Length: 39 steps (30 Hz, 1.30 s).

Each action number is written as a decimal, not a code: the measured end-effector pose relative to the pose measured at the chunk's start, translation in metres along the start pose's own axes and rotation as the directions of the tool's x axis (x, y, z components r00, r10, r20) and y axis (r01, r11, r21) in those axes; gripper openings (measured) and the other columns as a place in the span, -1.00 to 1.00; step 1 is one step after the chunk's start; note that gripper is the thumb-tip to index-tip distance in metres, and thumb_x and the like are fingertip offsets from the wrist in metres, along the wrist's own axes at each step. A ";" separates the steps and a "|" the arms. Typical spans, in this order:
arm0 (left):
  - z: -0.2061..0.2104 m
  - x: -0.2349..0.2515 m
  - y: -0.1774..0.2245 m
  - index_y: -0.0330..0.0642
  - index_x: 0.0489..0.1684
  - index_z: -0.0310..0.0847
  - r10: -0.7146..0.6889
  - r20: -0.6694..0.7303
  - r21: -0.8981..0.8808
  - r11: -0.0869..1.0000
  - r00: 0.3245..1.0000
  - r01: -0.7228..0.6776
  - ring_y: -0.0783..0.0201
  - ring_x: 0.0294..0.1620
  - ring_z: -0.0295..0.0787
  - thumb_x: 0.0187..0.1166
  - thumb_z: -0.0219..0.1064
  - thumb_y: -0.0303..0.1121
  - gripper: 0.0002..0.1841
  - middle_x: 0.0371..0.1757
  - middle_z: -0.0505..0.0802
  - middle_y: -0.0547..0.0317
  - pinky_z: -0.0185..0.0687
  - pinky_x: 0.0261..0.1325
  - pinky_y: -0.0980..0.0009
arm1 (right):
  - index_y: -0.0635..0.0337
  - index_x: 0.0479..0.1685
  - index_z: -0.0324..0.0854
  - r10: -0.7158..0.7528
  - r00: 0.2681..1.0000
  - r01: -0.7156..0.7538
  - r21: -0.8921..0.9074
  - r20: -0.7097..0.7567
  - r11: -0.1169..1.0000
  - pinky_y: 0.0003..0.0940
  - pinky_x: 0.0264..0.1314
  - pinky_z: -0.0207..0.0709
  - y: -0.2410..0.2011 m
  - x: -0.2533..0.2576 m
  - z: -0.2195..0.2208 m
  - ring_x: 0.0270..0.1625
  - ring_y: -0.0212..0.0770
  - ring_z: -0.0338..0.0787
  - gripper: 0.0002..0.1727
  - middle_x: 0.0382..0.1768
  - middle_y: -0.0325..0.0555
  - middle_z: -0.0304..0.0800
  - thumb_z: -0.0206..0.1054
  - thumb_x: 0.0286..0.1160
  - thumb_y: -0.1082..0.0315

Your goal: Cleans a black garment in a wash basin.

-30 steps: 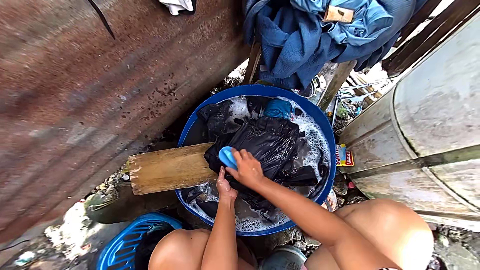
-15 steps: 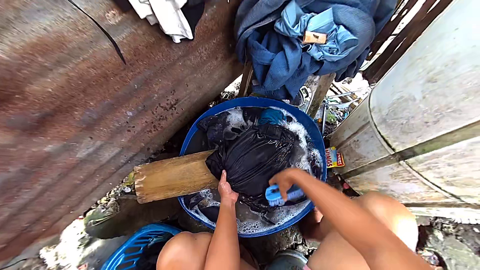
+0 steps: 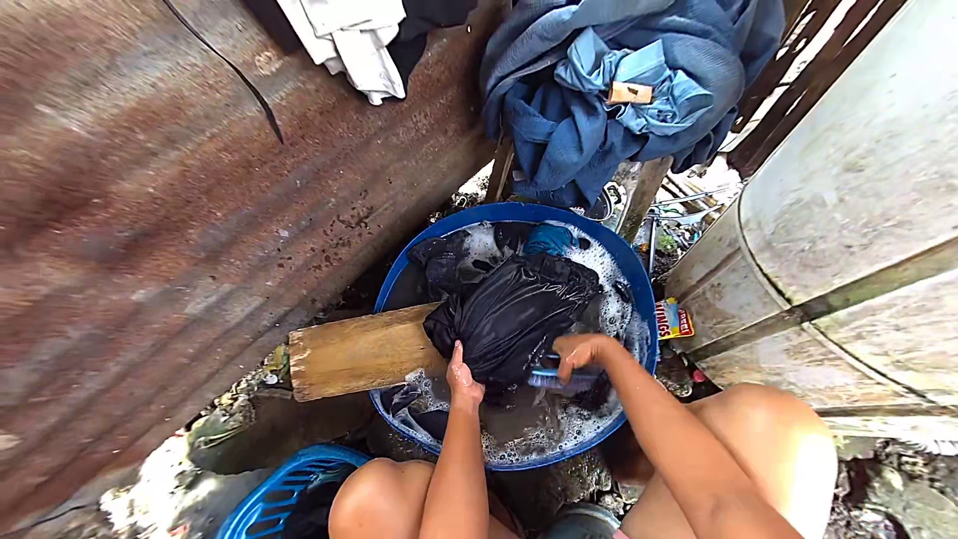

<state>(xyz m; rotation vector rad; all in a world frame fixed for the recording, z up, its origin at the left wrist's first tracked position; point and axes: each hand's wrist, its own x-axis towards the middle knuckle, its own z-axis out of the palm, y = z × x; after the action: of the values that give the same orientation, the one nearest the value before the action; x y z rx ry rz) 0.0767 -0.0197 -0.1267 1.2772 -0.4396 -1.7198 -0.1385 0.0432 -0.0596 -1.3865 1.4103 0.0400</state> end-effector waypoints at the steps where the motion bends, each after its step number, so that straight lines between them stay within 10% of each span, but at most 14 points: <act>1: 0.001 0.000 0.000 -0.21 0.60 0.34 -0.008 -0.005 -0.008 1.000 1.000 0.008 0.14 0.42 0.63 0.92 -0.12 -0.11 -0.53 0.45 0.66 -0.08 0.57 0.43 0.06 | 0.52 -0.09 0.62 -0.064 0.998 0.064 0.016 -0.009 0.998 -0.04 0.05 0.50 0.002 0.000 -0.007 -0.12 -0.10 0.62 -0.72 -0.20 0.14 0.68 0.51 0.25 0.58; 6: 0.002 0.001 0.003 -0.19 0.61 0.35 -0.031 -0.040 0.023 0.999 0.999 0.032 0.12 0.45 0.62 0.91 -0.10 -0.09 -0.52 0.48 0.65 -0.08 0.55 0.45 0.04 | 0.42 0.03 0.72 0.195 0.942 -0.247 -0.170 -0.273 0.954 0.45 0.19 0.50 -0.033 -0.027 -0.032 0.13 0.35 0.76 -0.54 -0.05 0.36 0.80 0.62 0.29 0.23; 12: -0.005 0.003 -0.005 -0.18 0.45 0.43 0.008 0.015 -0.031 1.000 1.000 -0.008 0.20 0.19 0.75 0.93 -0.24 -0.10 -0.54 0.20 0.78 0.01 0.69 0.23 0.11 | 0.24 0.44 0.55 -0.116 0.751 0.095 -0.067 -0.650 0.993 0.36 0.28 0.61 -0.101 0.030 0.018 0.26 0.29 0.78 -0.30 0.15 0.28 0.80 0.60 0.27 0.15; 16: -0.009 -0.003 -0.005 -0.19 0.32 0.41 0.029 0.035 -0.073 0.997 0.999 -0.027 0.25 -0.02 0.72 0.91 -0.48 -0.05 -0.43 -0.01 0.76 0.06 0.69 0.04 0.19 | 0.11 0.63 0.52 -0.403 0.707 0.231 -0.348 -0.581 0.908 0.37 0.41 0.51 -0.090 0.073 0.054 0.48 0.41 0.63 -0.37 0.43 0.38 0.65 0.40 0.57 0.11; 23: -0.001 0.004 0.002 -0.20 0.55 0.36 -0.055 0.029 -0.052 0.997 0.998 0.056 0.16 0.25 0.74 0.92 -0.22 -0.04 -0.49 0.28 0.76 -0.05 0.69 0.27 0.07 | 0.27 0.73 0.30 0.254 0.451 -0.129 0.220 -0.855 0.967 0.49 0.39 0.49 -0.009 0.083 -0.062 0.51 0.55 0.55 -0.14 0.53 0.54 0.47 0.47 0.52 -0.01; 29: -0.006 -0.001 -0.005 -0.20 0.29 0.40 0.013 0.027 -0.081 0.997 1.000 -0.010 0.30 -0.04 0.66 0.91 -0.51 -0.07 -0.44 -0.05 0.71 0.10 0.63 0.05 0.25 | 0.10 0.64 0.52 -0.363 0.702 0.224 -0.294 -0.613 0.929 0.34 0.35 0.55 -0.087 0.086 0.064 0.40 0.40 0.69 -0.34 0.35 0.38 0.70 0.40 0.57 0.03; 36: 0.000 0.006 0.000 -0.21 0.52 0.36 -0.047 0.007 -0.038 0.998 0.999 0.047 0.17 0.22 0.75 0.92 -0.18 -0.07 -0.52 0.25 0.76 -0.05 0.70 0.25 0.09 | 0.23 0.75 0.28 0.288 0.468 -0.157 0.242 -0.835 0.958 0.50 0.35 0.49 -0.007 0.084 -0.071 0.50 0.56 0.55 -0.15 0.54 0.53 0.45 0.46 0.53 -0.01; 39: -0.003 0.007 -0.003 -0.18 0.40 0.44 -0.023 0.018 -0.061 0.998 1.000 0.024 0.23 0.10 0.78 0.93 -0.21 -0.08 -0.55 0.10 0.80 0.03 0.73 0.16 0.15 | 0.27 0.65 0.39 0.036 0.549 -0.003 0.041 -0.835 0.999 0.40 0.33 0.59 -0.061 0.087 0.004 0.38 0.42 0.70 -0.19 0.38 0.45 0.63 0.48 0.49 -0.02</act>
<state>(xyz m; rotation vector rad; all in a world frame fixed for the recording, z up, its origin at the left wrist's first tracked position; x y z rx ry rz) 0.0775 -0.0231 -0.1338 1.2290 -0.3807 -1.7524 -0.0672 -0.0326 -0.0823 -1.4097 2.2004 -0.7436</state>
